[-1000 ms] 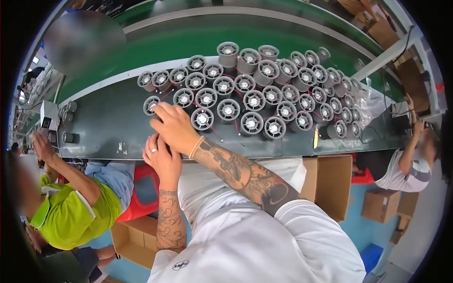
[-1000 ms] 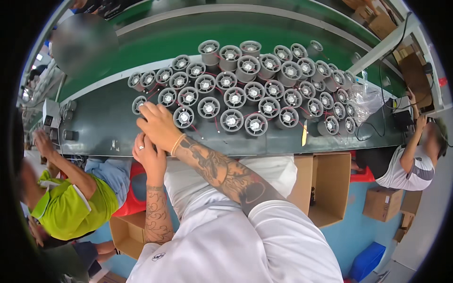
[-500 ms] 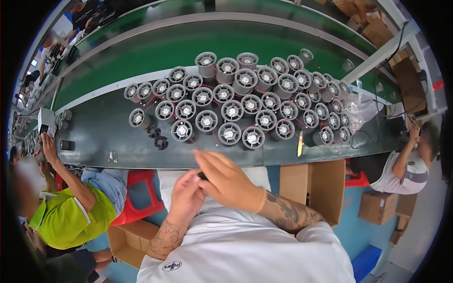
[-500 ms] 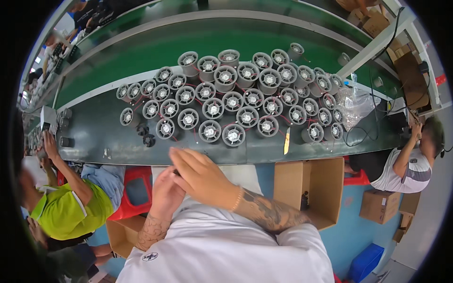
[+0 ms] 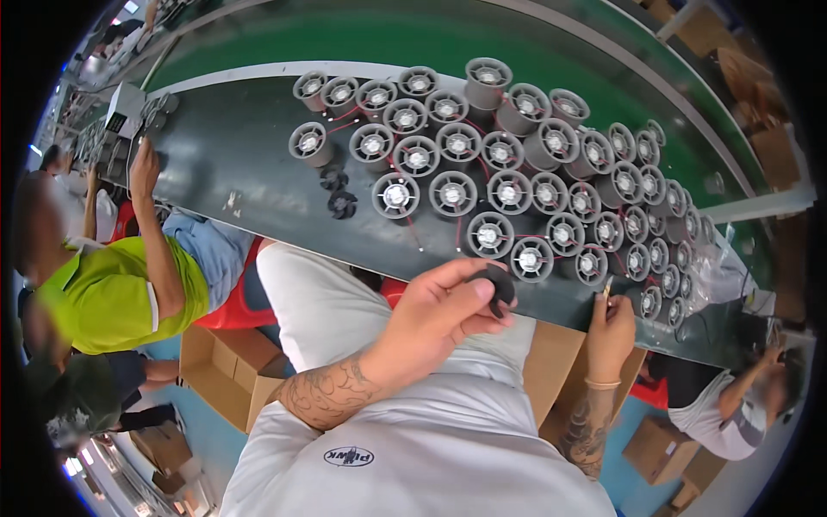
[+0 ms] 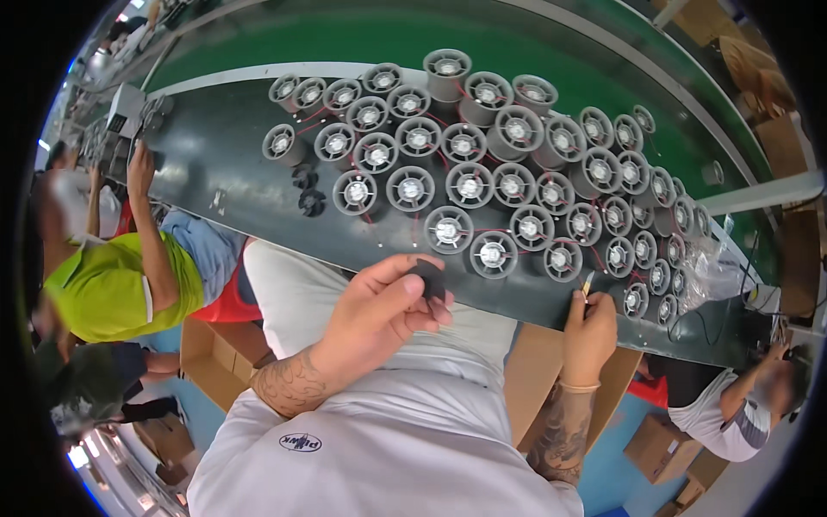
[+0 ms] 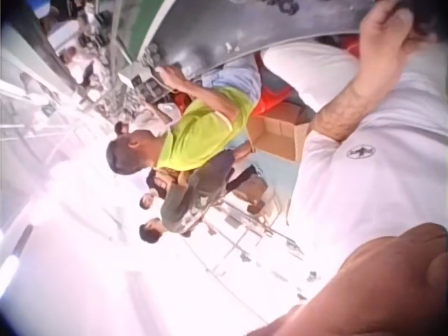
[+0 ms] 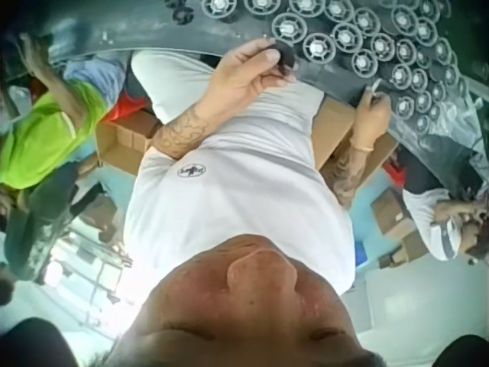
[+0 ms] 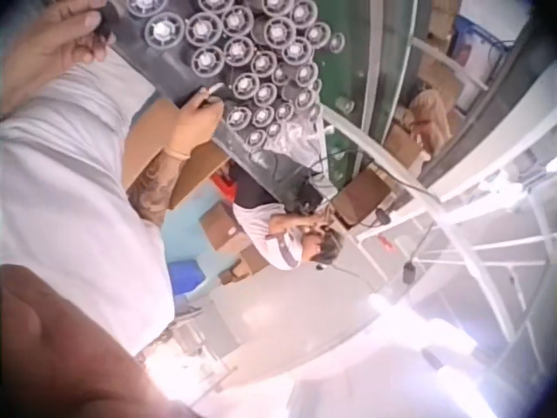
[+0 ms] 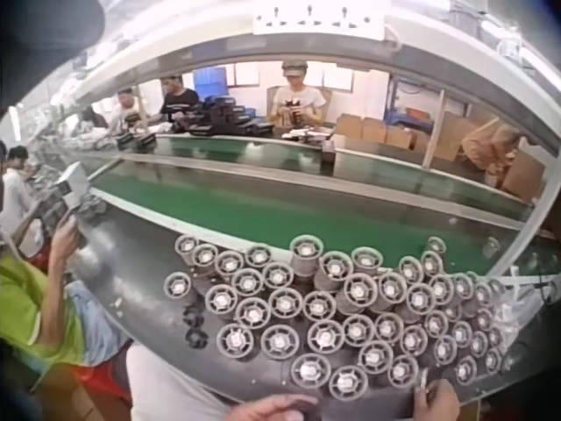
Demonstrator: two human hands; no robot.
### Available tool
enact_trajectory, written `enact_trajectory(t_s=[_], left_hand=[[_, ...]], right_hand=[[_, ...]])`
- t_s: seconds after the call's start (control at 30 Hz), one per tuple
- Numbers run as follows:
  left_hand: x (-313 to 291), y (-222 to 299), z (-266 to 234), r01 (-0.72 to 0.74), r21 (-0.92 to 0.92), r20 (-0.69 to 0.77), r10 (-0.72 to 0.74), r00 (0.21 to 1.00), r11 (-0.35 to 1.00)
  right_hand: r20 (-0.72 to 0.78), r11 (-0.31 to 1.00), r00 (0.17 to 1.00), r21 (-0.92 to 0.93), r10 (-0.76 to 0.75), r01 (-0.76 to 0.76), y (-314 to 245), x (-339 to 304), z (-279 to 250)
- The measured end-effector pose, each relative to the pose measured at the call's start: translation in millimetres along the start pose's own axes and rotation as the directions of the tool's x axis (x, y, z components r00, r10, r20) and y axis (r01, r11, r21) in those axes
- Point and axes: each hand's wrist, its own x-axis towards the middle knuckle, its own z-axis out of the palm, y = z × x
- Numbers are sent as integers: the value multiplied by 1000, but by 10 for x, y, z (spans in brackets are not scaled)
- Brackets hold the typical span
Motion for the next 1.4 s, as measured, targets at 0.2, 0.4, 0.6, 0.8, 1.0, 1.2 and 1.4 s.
enact_trajectory(t_s=[0.2,0.4,0.6,0.8,1.0,1.2,1.4], left_hand=[[-143,179,2,-62,-23,8,63,998,998],[-140,378,-162,-72,0,42,72,997,997],[-263,356,-345,-620,316,273,557,784,718],[-366,548,-644,-866,499,681,609,406,19],[-548,602,-611,-620,780,514,656,553,-87],[-626,552,-582,-521,847,339,648,682,105],[-566,550,-574,-599,780,345,672,655,184]], right_hand=[[268,984,963,180,-31,-19,225,32,-51],[199,875,980,475,-3,-93,-149,-489,-273],[434,251,886,886,-160,-389,-1184,-776,-436],[661,197,559,716,-501,-670,-2089,-573,-491],[554,397,753,818,-354,-416,-2280,-656,-289],[379,401,694,905,-612,-142,-2185,-652,-174],[481,306,646,876,-593,-372,-2084,-591,-239]])
